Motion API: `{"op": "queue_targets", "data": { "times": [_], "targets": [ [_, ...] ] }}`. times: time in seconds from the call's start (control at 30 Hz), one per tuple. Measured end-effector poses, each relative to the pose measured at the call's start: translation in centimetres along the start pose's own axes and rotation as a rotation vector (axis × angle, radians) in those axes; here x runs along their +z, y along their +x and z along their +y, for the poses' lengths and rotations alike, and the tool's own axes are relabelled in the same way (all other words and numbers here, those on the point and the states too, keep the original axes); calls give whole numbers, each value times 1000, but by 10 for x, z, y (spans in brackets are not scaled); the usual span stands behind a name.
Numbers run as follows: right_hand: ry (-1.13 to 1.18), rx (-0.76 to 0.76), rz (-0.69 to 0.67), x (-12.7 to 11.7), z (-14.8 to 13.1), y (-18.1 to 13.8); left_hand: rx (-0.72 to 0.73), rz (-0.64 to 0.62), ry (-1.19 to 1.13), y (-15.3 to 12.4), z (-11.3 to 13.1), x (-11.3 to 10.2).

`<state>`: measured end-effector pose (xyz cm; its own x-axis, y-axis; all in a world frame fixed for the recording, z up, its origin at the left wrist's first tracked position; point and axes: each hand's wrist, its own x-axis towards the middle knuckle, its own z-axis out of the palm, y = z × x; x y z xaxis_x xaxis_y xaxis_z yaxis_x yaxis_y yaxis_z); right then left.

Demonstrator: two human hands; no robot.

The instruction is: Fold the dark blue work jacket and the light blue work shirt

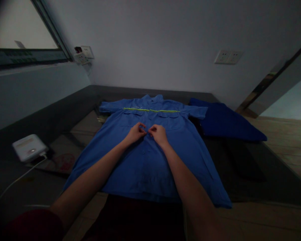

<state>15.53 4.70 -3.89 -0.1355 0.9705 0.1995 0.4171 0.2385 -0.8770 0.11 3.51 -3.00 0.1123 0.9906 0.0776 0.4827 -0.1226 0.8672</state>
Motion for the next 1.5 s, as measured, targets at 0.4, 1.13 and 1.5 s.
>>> {"op": "queue_targets", "data": {
  "times": [0.4,1.13,1.5],
  "targets": [
    [429,226,-57,-5,4,2,101,88,93,-3,0,8],
    [-36,-71,-53,-6,14,3,175,72,76,0,-3,8],
    [-784,-185,11,5,9,-34,271,39,364,-3,-7,9]
  ]
}}
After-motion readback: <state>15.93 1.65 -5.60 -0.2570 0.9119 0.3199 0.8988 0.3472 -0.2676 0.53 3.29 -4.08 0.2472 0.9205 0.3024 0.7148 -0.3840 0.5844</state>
